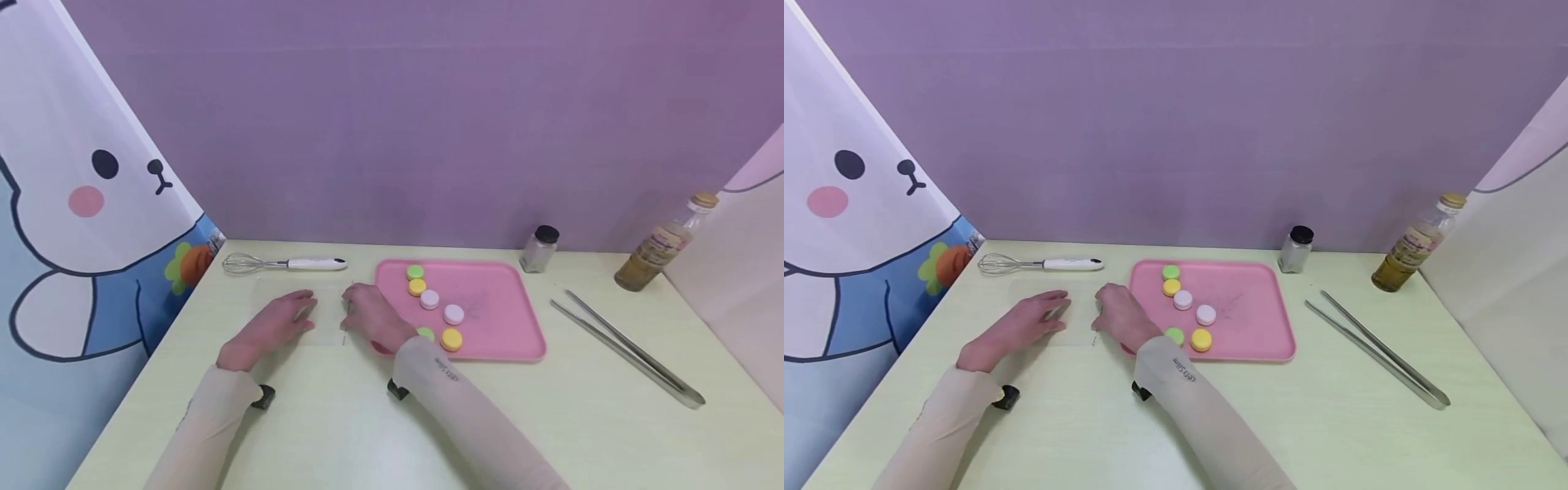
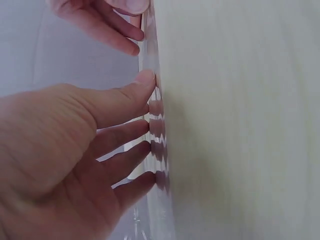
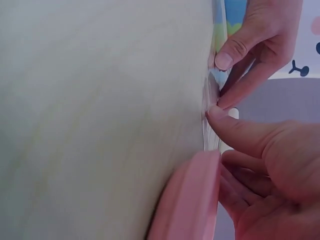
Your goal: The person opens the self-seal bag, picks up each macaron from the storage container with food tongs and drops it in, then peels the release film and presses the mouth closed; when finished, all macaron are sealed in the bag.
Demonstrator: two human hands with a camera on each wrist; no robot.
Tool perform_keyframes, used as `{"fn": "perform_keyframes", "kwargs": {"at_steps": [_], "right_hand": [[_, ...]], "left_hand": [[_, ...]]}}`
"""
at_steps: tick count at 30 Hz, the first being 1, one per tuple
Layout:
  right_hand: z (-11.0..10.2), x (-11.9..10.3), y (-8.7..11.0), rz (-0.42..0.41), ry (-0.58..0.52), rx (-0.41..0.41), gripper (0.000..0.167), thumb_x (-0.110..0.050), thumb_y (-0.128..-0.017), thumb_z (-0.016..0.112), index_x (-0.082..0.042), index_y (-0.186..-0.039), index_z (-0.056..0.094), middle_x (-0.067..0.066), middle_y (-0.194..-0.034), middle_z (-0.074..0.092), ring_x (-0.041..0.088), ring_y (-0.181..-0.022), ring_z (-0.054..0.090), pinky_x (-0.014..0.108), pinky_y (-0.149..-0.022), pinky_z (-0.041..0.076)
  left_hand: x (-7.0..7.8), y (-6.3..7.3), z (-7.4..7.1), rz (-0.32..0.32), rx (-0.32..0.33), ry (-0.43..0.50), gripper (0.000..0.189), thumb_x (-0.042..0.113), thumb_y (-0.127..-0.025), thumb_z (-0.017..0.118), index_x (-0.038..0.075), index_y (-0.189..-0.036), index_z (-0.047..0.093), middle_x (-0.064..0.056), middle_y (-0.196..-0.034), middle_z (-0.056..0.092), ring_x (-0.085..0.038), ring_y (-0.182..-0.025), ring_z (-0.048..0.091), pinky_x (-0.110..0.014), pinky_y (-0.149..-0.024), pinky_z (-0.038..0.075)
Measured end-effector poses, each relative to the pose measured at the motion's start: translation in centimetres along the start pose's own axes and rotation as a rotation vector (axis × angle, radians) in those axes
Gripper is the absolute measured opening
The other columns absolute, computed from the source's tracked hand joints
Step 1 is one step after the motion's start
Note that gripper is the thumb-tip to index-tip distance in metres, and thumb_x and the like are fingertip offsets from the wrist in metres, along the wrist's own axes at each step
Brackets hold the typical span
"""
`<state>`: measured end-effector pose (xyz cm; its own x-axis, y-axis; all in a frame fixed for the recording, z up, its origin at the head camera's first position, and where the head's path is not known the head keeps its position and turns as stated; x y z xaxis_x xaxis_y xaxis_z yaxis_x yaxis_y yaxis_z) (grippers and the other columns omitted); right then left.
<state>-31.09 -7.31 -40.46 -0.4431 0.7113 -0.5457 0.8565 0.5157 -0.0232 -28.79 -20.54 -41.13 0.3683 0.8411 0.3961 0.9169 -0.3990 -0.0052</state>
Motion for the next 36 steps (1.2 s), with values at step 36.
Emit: {"fn": "perform_keyframes", "kwargs": {"at_steps": [36], "right_hand": [[0.6,0.3,0.1,-0.026,0.030,-0.011,0.021,-0.017,-0.085,0.084,-0.006,-0.101,0.075,0.010,-0.137,0.063,0.026,-0.131,0.054,0.033,-0.112,0.041]], "left_hand": [[-4.2,0.8,-1.5,-0.104,0.255,0.239,0.024,0.009,-0.093,0.073,0.003,-0.117,0.075,-0.016,-0.127,0.066,-0.038,-0.130,0.054,-0.058,-0.114,0.030]]}}
Point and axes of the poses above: each hand's wrist, its own y-axis away from the middle knuckle, its own z-axis out of the palm, x = y × z, the point moved 9 cm from there along -y, towards the middle knuckle
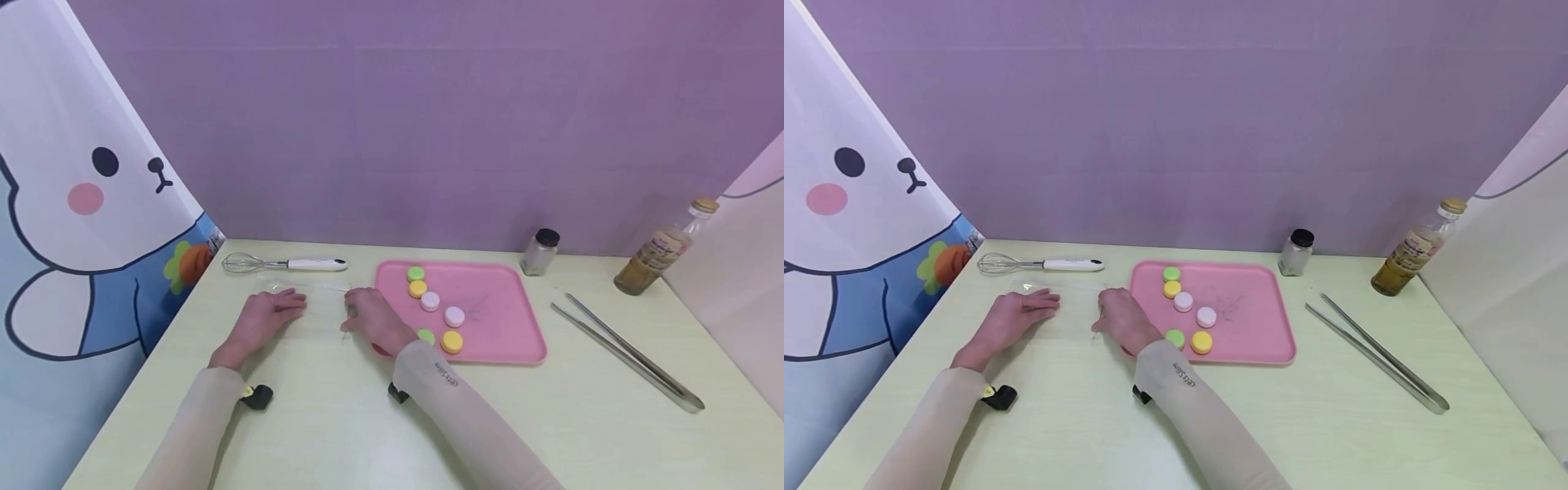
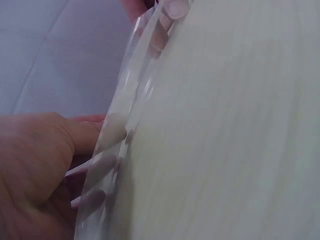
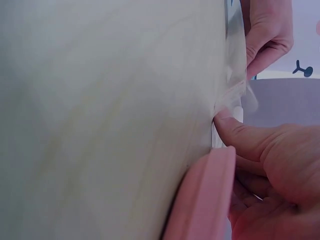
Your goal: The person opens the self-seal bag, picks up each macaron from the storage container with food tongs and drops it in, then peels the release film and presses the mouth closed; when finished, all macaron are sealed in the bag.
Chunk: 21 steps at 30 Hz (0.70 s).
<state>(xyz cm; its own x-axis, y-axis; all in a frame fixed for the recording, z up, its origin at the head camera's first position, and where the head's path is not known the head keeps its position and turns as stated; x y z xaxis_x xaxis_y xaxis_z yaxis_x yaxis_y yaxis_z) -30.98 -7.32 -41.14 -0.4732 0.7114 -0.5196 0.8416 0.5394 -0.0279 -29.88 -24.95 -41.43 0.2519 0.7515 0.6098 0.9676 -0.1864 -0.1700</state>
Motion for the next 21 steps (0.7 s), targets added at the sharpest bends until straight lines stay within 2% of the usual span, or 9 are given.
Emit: {"fn": "perform_keyframes", "kwargs": {"at_steps": [5,10,15,17,21], "right_hand": [[0.0,0.1,0.0,0.003,0.001,-0.004,0.020,-0.017,-0.085,0.083,-0.006,-0.100,0.074,0.010,-0.139,0.061,0.027,-0.133,0.052,0.034,-0.113,0.039],[-0.1,0.1,0.1,0.018,-0.001,-0.004,0.029,-0.017,-0.086,0.083,-0.006,-0.111,0.074,0.010,-0.140,0.060,0.027,-0.134,0.051,0.035,-0.114,0.038],[-0.1,-0.1,0.3,-0.013,-0.005,0.008,0.014,-0.017,-0.087,0.081,-0.009,-0.093,0.072,0.006,-0.124,0.068,0.023,-0.121,0.060,0.033,-0.109,0.044],[-0.1,-0.1,0.4,-0.023,-0.010,0.010,0.014,-0.018,-0.087,0.081,-0.011,-0.087,0.069,0.005,-0.120,0.069,0.022,-0.118,0.060,0.033,-0.108,0.045],[0.0,-0.2,0.5,-0.023,-0.014,0.008,0.015,-0.019,-0.087,0.081,-0.011,-0.085,0.068,0.005,-0.121,0.069,0.023,-0.121,0.060,0.032,-0.106,0.046]], "left_hand": [[-0.2,0.1,-0.4,-0.018,0.039,0.063,0.024,0.009,-0.093,0.074,0.004,-0.116,0.076,-0.019,-0.126,0.067,-0.038,-0.126,0.057,-0.056,-0.111,0.037],[-0.8,0.2,-0.7,-0.059,0.063,0.130,0.022,0.013,-0.095,0.073,0.008,-0.116,0.077,-0.014,-0.125,0.069,-0.036,-0.125,0.058,-0.054,-0.109,0.041],[-1.8,0.4,-1.1,-0.123,0.069,0.200,0.022,0.016,-0.097,0.070,0.011,-0.118,0.077,-0.009,-0.126,0.069,-0.032,-0.126,0.058,-0.051,-0.107,0.044],[-2.2,0.6,-1.3,-0.147,0.082,0.231,0.022,0.016,-0.098,0.070,0.012,-0.118,0.077,-0.008,-0.126,0.069,-0.031,-0.126,0.058,-0.049,-0.107,0.044],[-2.6,0.9,-1.6,-0.175,0.116,0.287,0.020,0.015,-0.098,0.069,0.012,-0.116,0.078,-0.008,-0.125,0.070,-0.030,-0.127,0.058,-0.048,-0.108,0.044]]}}
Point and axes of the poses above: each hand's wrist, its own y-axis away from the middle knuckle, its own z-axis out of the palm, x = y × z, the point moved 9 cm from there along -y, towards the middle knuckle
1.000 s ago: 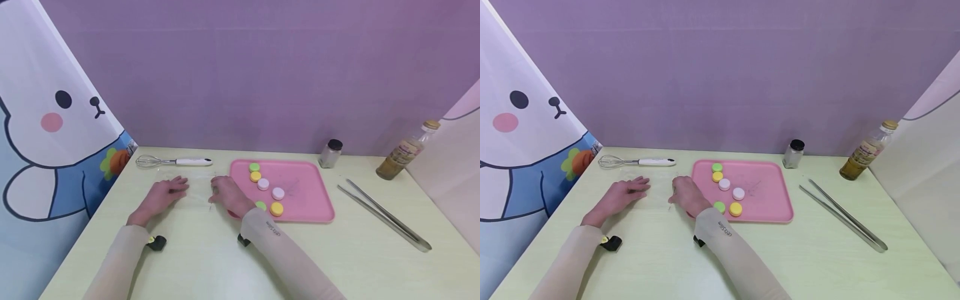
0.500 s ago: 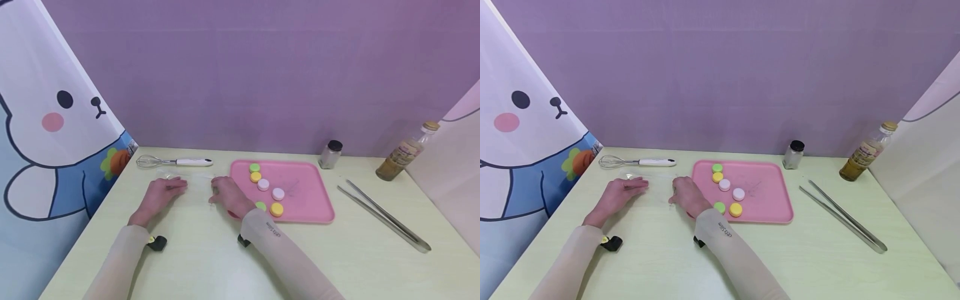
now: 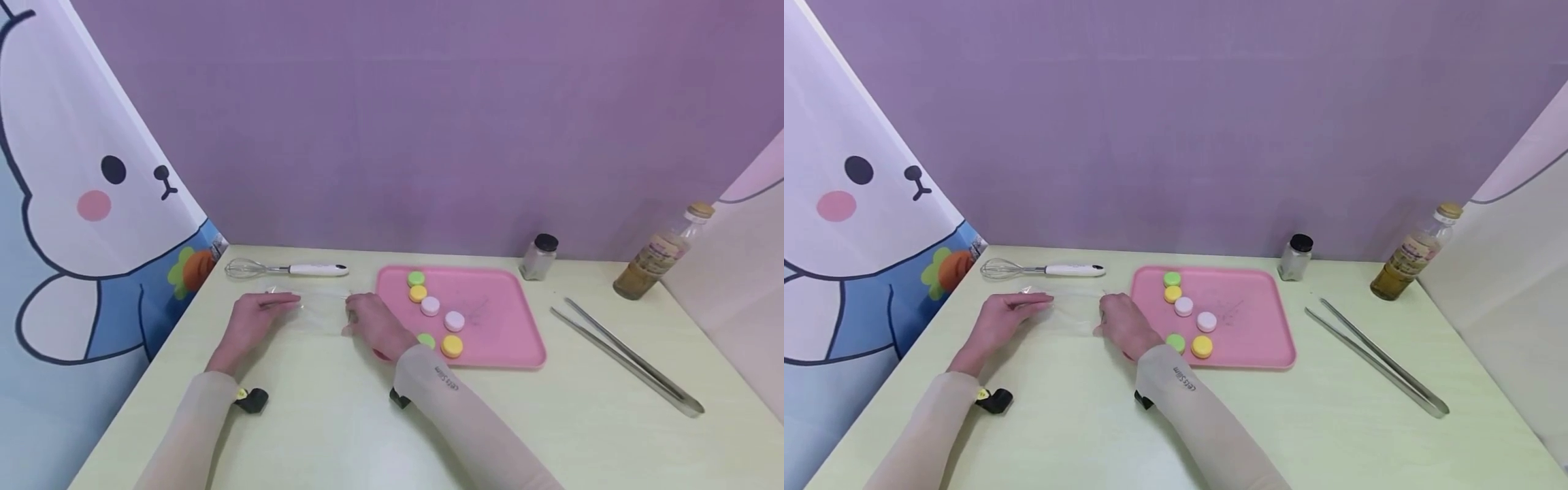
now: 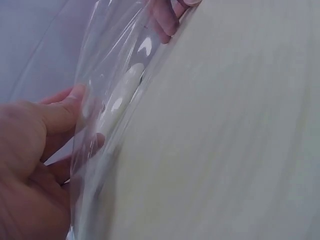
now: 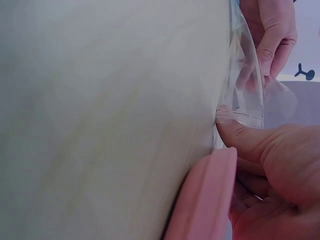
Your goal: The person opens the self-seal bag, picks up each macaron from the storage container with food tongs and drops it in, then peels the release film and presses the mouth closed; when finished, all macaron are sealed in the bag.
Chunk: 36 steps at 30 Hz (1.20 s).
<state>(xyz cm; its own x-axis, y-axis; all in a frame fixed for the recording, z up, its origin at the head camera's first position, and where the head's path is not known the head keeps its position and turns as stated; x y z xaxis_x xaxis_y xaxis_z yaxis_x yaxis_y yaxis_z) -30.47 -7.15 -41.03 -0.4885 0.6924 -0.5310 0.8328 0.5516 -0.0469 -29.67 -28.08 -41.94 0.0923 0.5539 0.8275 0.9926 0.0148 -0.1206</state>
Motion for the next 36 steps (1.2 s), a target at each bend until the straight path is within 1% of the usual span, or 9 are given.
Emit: {"fn": "perform_keyframes", "kwargs": {"at_steps": [3,7,11,13,15,19,22,29,36], "right_hand": [[0.1,0.0,0.1,0.007,0.001,-0.006,0.017,-0.019,-0.088,0.081,-0.012,-0.081,0.066,0.005,-0.123,0.069,0.023,-0.121,0.060,0.033,-0.106,0.046],[0.2,0.1,0.1,0.021,0.007,-0.015,0.020,-0.020,-0.089,0.080,-0.013,-0.078,0.064,0.005,-0.130,0.066,0.023,-0.124,0.058,0.035,-0.109,0.044],[0.3,0.1,0.1,0.017,0.021,-0.019,0.018,-0.021,-0.089,0.080,-0.014,-0.081,0.065,0.001,-0.112,0.069,0.019,-0.107,0.060,0.030,-0.097,0.050],[0.3,0.1,0.1,0.010,0.019,-0.019,0.015,-0.020,-0.089,0.080,-0.013,-0.086,0.067,-0.002,-0.099,0.068,0.017,-0.096,0.059,0.027,-0.088,0.051],[0.1,0.3,0.3,0.015,0.001,-0.011,0.012,-0.017,-0.090,0.079,-0.011,-0.095,0.070,-0.003,-0.094,0.066,0.016,-0.092,0.059,0.026,-0.083,0.052],[-0.7,1.1,0.8,0.048,-0.076,0.023,0.027,-0.012,-0.093,0.075,-0.007,-0.120,0.070,0.001,-0.115,0.069,0.016,-0.110,0.062,0.029,-0.096,0.052],[-1.8,1.6,1.3,0.070,-0.129,0.058,0.033,-0.012,-0.097,0.070,-0.008,-0.130,0.067,0.003,-0.128,0.066,0.018,-0.119,0.061,0.033,-0.101,0.051],[-5.1,2.2,2.8,0.060,-0.185,0.162,0.030,-0.011,-0.100,0.061,-0.005,-0.129,0.068,0.003,-0.118,0.069,0.015,-0.104,0.065,0.029,-0.090,0.055],[-8.0,3.5,6.3,0.019,-0.163,0.253,0.027,-0.017,-0.100,0.063,-0.008,-0.125,0.070,-0.005,-0.104,0.069,0.010,-0.092,0.061,0.028,-0.081,0.055]], "left_hand": [[-0.2,0.0,-0.2,0.000,0.029,0.033,0.020,0.015,-0.098,0.069,0.009,-0.115,0.078,-0.009,-0.122,0.071,-0.029,-0.124,0.060,-0.043,-0.107,0.045],[-0.6,0.1,-0.2,0.015,0.058,0.072,0.020,0.015,-0.098,0.070,0.007,-0.114,0.077,-0.008,-0.119,0.073,-0.025,-0.119,0.063,-0.027,-0.101,0.048],[-0.7,0.2,-0.2,0.024,0.060,0.116,0.021,0.016,-0.098,0.070,0.006,-0.115,0.077,-0.008,-0.118,0.073,-0.021,-0.116,0.064,-0.017,-0.096,0.047],[-0.6,0.2,-0.1,0.023,0.052,0.130,0.022,0.016,-0.098,0.070,0.005,-0.116,0.076,-0.009,-0.119,0.073,-0.021,-0.117,0.064,-0.017,-0.096,0.047],[-0.7,0.3,0.0,0.012,0.042,0.135,0.023,0.017,-0.098,0.069,0.006,-0.117,0.076,-0.009,-0.120,0.072,-0.022,-0.119,0.063,-0.017,-0.096,0.047],[-0.9,0.2,0.2,-0.001,0.024,0.145,0.024,0.016,-0.099,0.068,0.005,-0.119,0.074,-0.010,-0.122,0.071,-0.025,-0.122,0.061,-0.015,-0.095,0.046],[-1.3,0.0,0.2,-0.012,0.019,0.157,0.024,0.014,-0.100,0.066,0.004,-0.121,0.073,-0.012,-0.123,0.070,-0.028,-0.123,0.060,-0.013,-0.094,0.046],[-1.1,0.1,0.2,-0.030,0.010,0.150,0.024,0.013,-0.099,0.067,0.003,-0.121,0.073,-0.013,-0.124,0.070,-0.028,-0.123,0.059,-0.013,-0.094,0.046],[-1.2,0.2,0.4,-0.034,0.002,0.148,0.025,0.016,-0.098,0.069,0.005,-0.120,0.074,-0.010,-0.123,0.071,-0.027,-0.123,0.059,-0.017,-0.097,0.047]]}}
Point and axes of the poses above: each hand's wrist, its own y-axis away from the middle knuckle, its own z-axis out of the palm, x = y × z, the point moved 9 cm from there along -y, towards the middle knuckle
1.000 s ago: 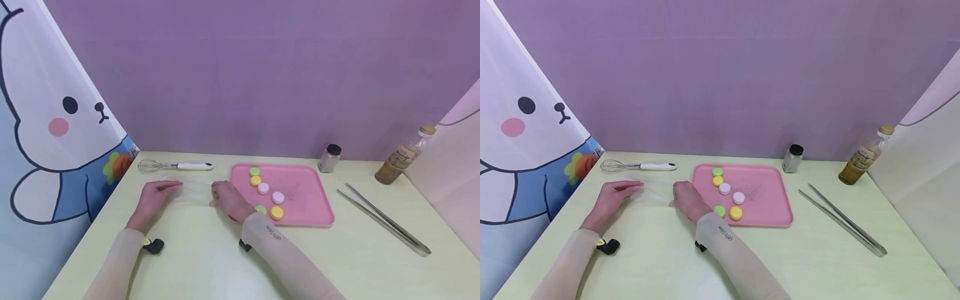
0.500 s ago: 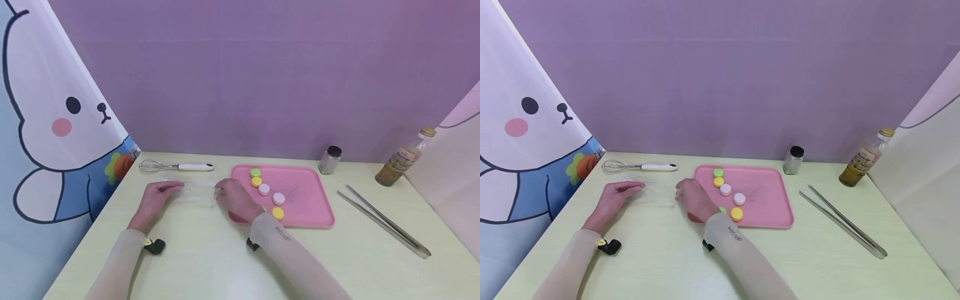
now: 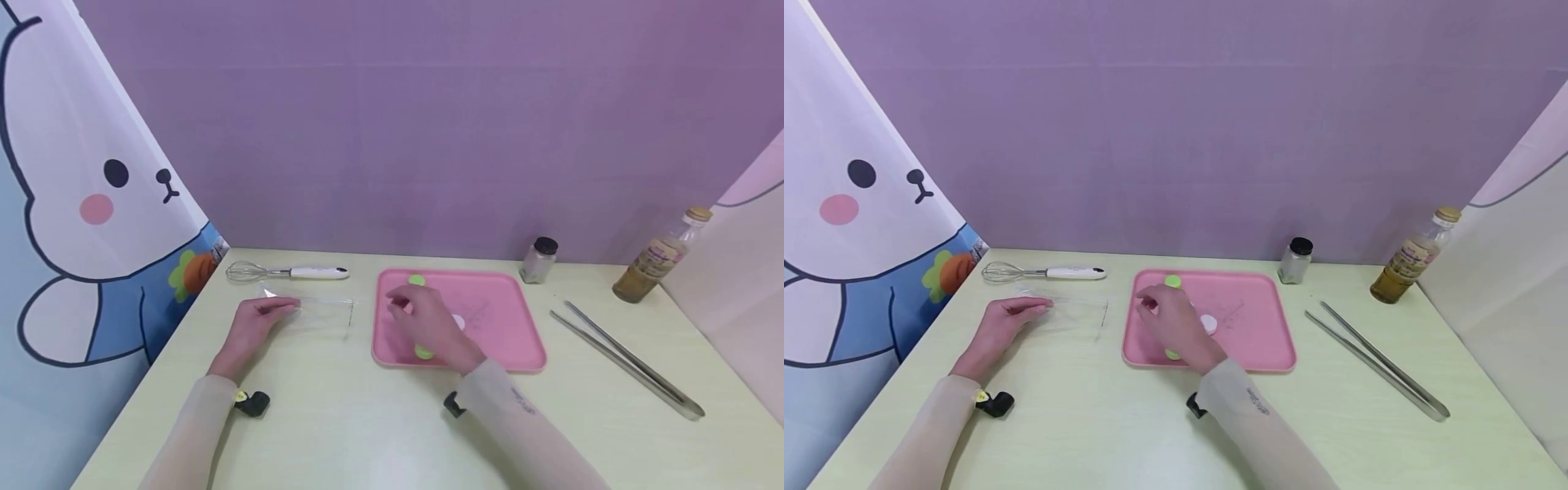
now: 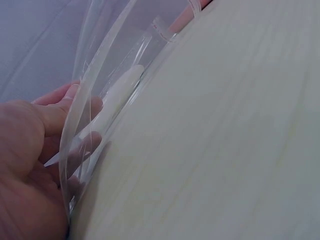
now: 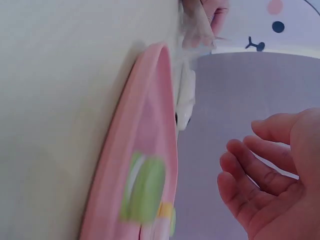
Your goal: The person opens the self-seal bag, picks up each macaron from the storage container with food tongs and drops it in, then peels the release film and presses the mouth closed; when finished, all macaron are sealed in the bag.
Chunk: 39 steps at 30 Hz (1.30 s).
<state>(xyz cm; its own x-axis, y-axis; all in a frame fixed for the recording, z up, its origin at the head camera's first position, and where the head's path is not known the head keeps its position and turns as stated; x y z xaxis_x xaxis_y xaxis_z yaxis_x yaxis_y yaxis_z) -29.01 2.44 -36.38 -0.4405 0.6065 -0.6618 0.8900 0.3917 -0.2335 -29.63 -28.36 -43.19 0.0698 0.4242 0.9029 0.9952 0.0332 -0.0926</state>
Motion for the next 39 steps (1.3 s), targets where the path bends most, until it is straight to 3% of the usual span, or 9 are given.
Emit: {"fn": "perform_keyframes", "kwargs": {"at_steps": [9,15,25,34,39], "right_hand": [[-3.8,2.4,5.9,-0.076,-0.003,0.047,0.025,-0.011,-0.095,0.071,-0.004,-0.119,0.072,-0.004,-0.097,0.070,0.011,-0.079,0.060,0.025,-0.064,0.054],[-6.8,4.2,9.2,-0.094,-0.007,0.106,0.025,-0.003,-0.091,0.074,-0.004,-0.116,0.073,-0.003,-0.097,0.072,0.011,-0.080,0.063,0.025,-0.063,0.055],[-11.4,6.0,14.9,-0.163,0.123,0.229,0.036,0.004,-0.083,0.080,-0.010,-0.116,0.074,-0.007,-0.091,0.070,0.004,-0.076,0.062,0.021,-0.058,0.055],[-14.9,9.2,19.9,-0.020,0.171,0.310,0.040,0.003,-0.080,0.082,-0.008,-0.118,0.073,0.003,-0.096,0.072,-0.003,-0.084,0.062,0.012,-0.064,0.052],[-16.7,11.3,22.4,0.057,0.168,0.331,0.038,0.000,-0.083,0.081,-0.008,-0.119,0.073,0.000,-0.098,0.072,-0.006,-0.088,0.061,0.010,-0.068,0.050]], "left_hand": [[0.0,-0.1,-0.1,-0.004,-0.007,-0.007,0.025,0.017,-0.098,0.069,0.006,-0.120,0.074,-0.009,-0.122,0.071,-0.027,-0.122,0.060,-0.020,-0.099,0.048],[0.4,-0.2,-0.4,0.024,0.006,-0.002,0.024,0.016,-0.098,0.070,0.004,-0.119,0.075,-0.011,-0.120,0.072,-0.026,-0.119,0.062,-0.015,-0.094,0.047],[0.2,0.0,0.1,0.023,-0.013,0.036,0.026,0.018,-0.098,0.069,0.005,-0.120,0.074,-0.011,-0.123,0.071,-0.026,-0.122,0.060,-0.014,-0.095,0.046],[-0.1,0.0,0.1,0.022,0.002,0.006,0.025,0.018,-0.098,0.070,0.005,-0.119,0.075,-0.008,-0.121,0.072,-0.023,-0.120,0.061,-0.015,-0.096,0.047],[0.0,-0.1,0.2,0.023,0.004,0.016,0.026,0.019,-0.097,0.071,0.005,-0.119,0.074,-0.008,-0.121,0.072,-0.022,-0.119,0.062,-0.015,-0.095,0.047]]}}
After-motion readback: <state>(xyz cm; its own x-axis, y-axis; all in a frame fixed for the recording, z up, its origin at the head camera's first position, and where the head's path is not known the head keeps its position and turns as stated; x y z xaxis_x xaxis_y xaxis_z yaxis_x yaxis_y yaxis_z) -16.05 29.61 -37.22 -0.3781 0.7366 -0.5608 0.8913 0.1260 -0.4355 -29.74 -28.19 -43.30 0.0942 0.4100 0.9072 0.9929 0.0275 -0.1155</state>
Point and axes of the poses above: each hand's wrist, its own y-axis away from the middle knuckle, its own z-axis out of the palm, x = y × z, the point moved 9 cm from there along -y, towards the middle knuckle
